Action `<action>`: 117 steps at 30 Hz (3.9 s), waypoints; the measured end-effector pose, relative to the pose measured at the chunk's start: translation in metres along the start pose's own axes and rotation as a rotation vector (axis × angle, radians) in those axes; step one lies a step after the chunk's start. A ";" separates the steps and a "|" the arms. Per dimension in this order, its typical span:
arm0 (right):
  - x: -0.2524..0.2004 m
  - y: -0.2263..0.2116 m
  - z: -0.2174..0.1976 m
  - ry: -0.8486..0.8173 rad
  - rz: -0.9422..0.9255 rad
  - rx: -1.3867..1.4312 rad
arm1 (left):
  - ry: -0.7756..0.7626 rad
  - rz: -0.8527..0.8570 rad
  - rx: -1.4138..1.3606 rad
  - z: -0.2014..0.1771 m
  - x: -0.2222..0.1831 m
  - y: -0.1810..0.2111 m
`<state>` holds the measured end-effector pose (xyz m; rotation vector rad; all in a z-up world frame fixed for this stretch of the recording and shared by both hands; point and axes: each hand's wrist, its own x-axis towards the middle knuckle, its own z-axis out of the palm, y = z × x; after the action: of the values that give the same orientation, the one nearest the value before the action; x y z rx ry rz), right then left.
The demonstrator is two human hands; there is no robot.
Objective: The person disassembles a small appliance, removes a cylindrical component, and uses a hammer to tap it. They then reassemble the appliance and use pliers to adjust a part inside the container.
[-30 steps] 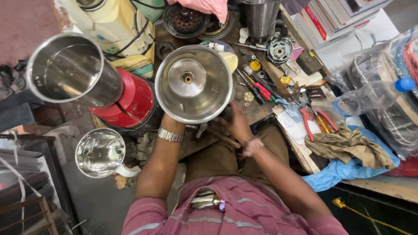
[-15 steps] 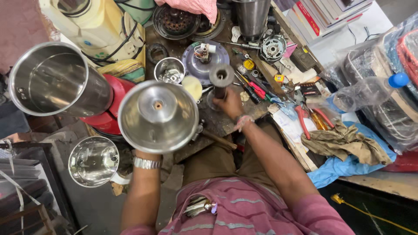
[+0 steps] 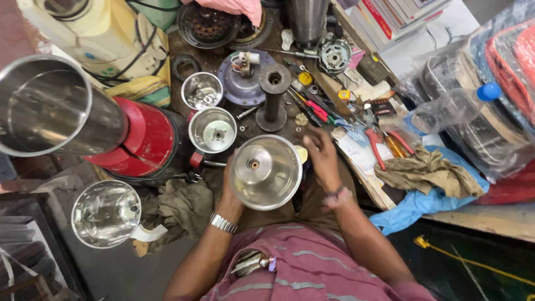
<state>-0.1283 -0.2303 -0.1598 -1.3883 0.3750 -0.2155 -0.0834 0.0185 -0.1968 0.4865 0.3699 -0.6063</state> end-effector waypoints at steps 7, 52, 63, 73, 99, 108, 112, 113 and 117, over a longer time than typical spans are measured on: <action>-0.024 0.007 -0.057 0.104 -0.109 -0.600 | -0.001 -0.104 -0.055 -0.023 0.051 -0.014; 0.041 -0.119 -0.110 0.442 -0.458 -0.257 | 0.013 -0.110 0.047 -0.023 0.061 -0.019; 0.093 -0.068 -0.152 0.728 -0.572 -0.690 | 0.040 -0.085 0.037 -0.027 0.068 -0.022; 0.082 -0.045 -0.137 0.626 -0.658 -1.409 | 0.071 -0.064 0.020 -0.031 0.067 -0.026; 0.313 0.037 -0.010 -0.024 -0.629 -1.775 | 0.329 -0.158 0.127 -0.024 0.045 -0.026; 0.245 -0.085 0.040 -0.018 -0.914 -1.813 | 0.183 -0.189 0.010 -0.021 0.043 -0.023; 0.211 -0.081 0.037 -0.114 -0.317 -1.441 | 0.151 -0.138 0.009 -0.035 0.050 -0.025; 0.204 -0.075 0.030 -0.097 -0.290 -1.313 | 0.145 -0.123 0.009 -0.037 0.052 -0.025; 0.159 -0.046 -0.012 -0.050 -0.004 -0.554 | 0.119 -0.076 0.033 -0.042 0.059 -0.024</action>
<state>0.0164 -0.3075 -0.1369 -1.9354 0.4072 -0.0799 -0.0610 -0.0028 -0.2660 0.5440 0.4938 -0.6598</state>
